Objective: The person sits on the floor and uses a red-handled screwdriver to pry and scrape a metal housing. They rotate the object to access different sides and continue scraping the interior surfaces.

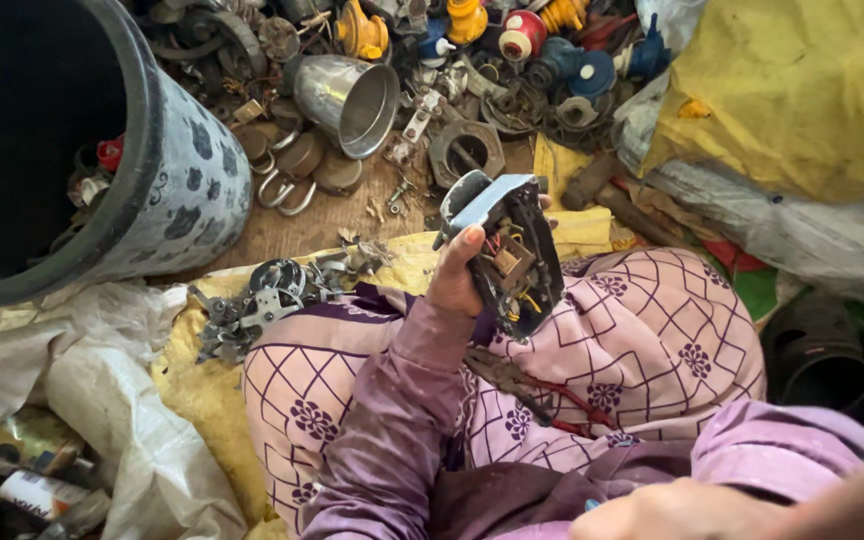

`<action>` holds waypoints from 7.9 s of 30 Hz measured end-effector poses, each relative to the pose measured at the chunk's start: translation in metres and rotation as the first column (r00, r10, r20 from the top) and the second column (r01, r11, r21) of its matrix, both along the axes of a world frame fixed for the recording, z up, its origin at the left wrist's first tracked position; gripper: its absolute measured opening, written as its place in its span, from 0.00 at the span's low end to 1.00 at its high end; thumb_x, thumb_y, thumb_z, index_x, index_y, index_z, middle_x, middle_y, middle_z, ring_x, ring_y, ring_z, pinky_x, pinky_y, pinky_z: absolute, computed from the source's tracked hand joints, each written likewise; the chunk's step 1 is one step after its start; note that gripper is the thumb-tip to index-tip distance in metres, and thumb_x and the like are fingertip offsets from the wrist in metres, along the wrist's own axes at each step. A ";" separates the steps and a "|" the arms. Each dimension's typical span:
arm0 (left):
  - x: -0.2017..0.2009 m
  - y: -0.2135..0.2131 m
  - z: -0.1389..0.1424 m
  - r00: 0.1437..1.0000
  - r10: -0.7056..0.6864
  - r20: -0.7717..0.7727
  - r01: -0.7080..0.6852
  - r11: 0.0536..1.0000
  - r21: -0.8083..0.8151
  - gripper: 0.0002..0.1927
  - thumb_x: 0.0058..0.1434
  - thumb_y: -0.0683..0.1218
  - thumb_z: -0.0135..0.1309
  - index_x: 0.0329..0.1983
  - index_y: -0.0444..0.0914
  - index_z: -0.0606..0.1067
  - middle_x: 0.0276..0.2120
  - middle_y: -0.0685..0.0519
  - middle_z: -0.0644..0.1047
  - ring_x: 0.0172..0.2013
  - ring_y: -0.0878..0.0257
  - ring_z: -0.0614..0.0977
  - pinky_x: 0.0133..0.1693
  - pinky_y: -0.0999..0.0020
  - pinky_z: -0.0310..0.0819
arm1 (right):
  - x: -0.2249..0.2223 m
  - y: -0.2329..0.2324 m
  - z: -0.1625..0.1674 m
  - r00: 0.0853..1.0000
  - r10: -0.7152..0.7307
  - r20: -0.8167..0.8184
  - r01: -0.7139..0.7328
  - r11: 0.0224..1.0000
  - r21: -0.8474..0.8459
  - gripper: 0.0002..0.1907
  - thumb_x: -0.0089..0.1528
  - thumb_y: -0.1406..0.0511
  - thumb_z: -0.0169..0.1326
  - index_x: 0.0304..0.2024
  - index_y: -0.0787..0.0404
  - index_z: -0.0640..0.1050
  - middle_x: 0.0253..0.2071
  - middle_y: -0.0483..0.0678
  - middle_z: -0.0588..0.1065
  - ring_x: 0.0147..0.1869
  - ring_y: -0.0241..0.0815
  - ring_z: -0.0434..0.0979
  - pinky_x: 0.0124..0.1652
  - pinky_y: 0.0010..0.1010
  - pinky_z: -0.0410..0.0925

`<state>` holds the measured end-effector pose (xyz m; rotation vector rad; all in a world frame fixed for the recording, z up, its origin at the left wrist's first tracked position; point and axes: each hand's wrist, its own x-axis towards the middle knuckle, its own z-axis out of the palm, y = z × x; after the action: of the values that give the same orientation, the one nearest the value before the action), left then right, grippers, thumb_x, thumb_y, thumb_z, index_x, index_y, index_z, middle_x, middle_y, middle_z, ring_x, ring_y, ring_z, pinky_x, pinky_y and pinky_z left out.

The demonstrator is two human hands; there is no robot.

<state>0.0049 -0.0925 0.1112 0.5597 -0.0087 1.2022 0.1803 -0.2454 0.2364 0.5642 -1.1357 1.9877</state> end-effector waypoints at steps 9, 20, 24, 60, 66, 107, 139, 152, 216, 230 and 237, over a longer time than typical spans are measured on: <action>0.001 0.000 0.001 0.999 0.025 0.044 -0.027 0.999 0.041 0.52 0.61 0.65 0.63 0.77 0.33 0.57 0.68 0.36 0.67 0.65 0.43 0.73 0.63 0.46 0.74 | 0.002 0.017 0.017 0.739 -0.221 0.637 0.480 0.836 -0.267 0.10 0.67 0.68 0.54 0.42 0.59 0.65 0.37 0.52 0.70 0.29 0.39 0.66 0.28 0.29 0.65; 0.002 -0.001 0.016 0.978 -0.180 0.103 0.155 0.965 0.210 0.60 0.54 0.74 0.60 0.79 0.36 0.54 0.74 0.33 0.58 0.75 0.35 0.59 0.70 0.43 0.64 | 0.014 0.061 -0.041 -0.003 -0.471 0.882 0.896 0.390 0.212 0.11 0.61 0.68 0.59 0.43 0.61 0.71 0.22 0.40 0.66 0.18 0.30 0.62 0.16 0.23 0.53; -0.001 -0.007 0.022 0.990 -0.127 0.069 0.107 0.965 0.238 0.63 0.53 0.78 0.58 0.78 0.34 0.54 0.75 0.31 0.56 0.74 0.35 0.57 0.72 0.40 0.59 | 0.022 0.068 -0.059 0.031 -0.493 0.869 0.908 0.377 0.182 0.13 0.64 0.65 0.58 0.48 0.64 0.74 0.21 0.40 0.66 0.17 0.30 0.61 0.17 0.22 0.56; 0.005 -0.005 0.025 0.937 -0.129 0.324 0.143 0.989 -0.021 0.62 0.62 0.85 0.31 0.78 0.31 0.55 0.75 0.32 0.56 0.73 0.34 0.59 0.70 0.38 0.60 | 0.036 0.065 -0.079 0.364 -0.169 0.916 0.813 0.538 -0.224 0.12 0.66 0.57 0.52 0.40 0.55 0.67 0.20 0.42 0.64 0.17 0.32 0.61 0.16 0.23 0.56; 0.010 -0.002 0.014 0.989 0.068 0.133 -0.076 0.995 0.056 0.55 0.64 0.80 0.37 0.77 0.34 0.58 0.72 0.31 0.62 0.72 0.35 0.64 0.70 0.43 0.64 | 0.036 0.069 -0.078 -0.162 -0.513 0.843 0.897 0.279 0.342 0.13 0.61 0.66 0.63 0.46 0.59 0.77 0.22 0.33 0.62 0.19 0.25 0.59 0.18 0.19 0.54; -0.013 0.012 0.002 0.887 0.058 0.457 -0.056 0.998 -0.018 0.53 0.66 0.82 0.34 0.74 0.35 0.65 0.68 0.34 0.69 0.68 0.36 0.69 0.67 0.34 0.65 | 0.024 0.066 -0.072 -0.260 -0.868 0.423 0.759 0.087 0.645 0.10 0.64 0.76 0.62 0.44 0.66 0.74 0.45 0.43 0.78 0.32 0.24 0.65 0.31 0.19 0.61; 0.000 0.003 0.010 0.928 0.032 0.371 0.002 0.996 -0.091 0.59 0.64 0.83 0.36 0.74 0.29 0.61 0.63 0.35 0.72 0.66 0.36 0.72 0.69 0.37 0.65 | 0.019 0.074 -0.073 -0.087 -0.629 0.772 0.884 0.308 0.351 0.16 0.62 0.74 0.60 0.53 0.68 0.77 0.24 0.38 0.70 0.21 0.24 0.64 0.20 0.19 0.57; -0.006 -0.003 0.025 0.931 0.033 0.364 -0.032 0.999 -0.008 0.59 0.64 0.82 0.36 0.78 0.31 0.56 0.64 0.30 0.70 0.65 0.33 0.72 0.70 0.39 0.65 | 0.029 0.074 -0.077 0.297 -0.336 0.894 0.869 0.482 -0.108 0.18 0.66 0.60 0.51 0.57 0.59 0.74 0.20 0.40 0.65 0.18 0.31 0.63 0.17 0.22 0.58; 0.015 0.034 -0.046 0.788 0.185 -0.587 -0.439 0.838 -0.325 0.12 0.70 0.51 0.52 0.47 0.38 0.77 0.44 0.52 0.83 0.40 0.65 0.83 0.43 0.70 0.76 | 0.075 0.302 -0.247 -0.768 -0.618 0.166 -0.046 0.312 0.949 0.19 0.56 0.57 0.67 0.43 0.63 0.81 0.42 0.58 0.79 0.46 0.59 0.79 0.45 0.48 0.72; 0.042 0.026 -0.034 0.838 0.209 -0.504 -0.432 0.819 -0.378 0.10 0.71 0.49 0.53 0.44 0.37 0.78 0.40 0.53 0.82 0.39 0.66 0.83 0.46 0.69 0.78 | -0.098 0.468 -0.160 -0.487 -0.873 0.023 0.178 -0.073 0.981 0.44 0.57 0.57 0.72 0.67 0.63 0.65 0.63 0.66 0.64 0.65 0.70 0.65 0.60 0.54 0.62; 0.051 0.017 -0.025 0.896 0.201 -0.396 -0.368 0.837 -0.405 0.10 0.75 0.46 0.51 0.46 0.35 0.78 0.43 0.51 0.81 0.43 0.64 0.82 0.50 0.68 0.75 | -0.099 0.512 -0.174 -0.414 -0.910 -0.008 0.134 -0.069 0.989 0.35 0.63 0.64 0.67 0.72 0.51 0.71 0.70 0.62 0.62 0.71 0.66 0.65 0.67 0.48 0.63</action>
<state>0.0557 -0.0751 0.0863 0.3318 0.6752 1.3282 0.0818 0.2670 0.0628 -1.2647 -2.1134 0.0962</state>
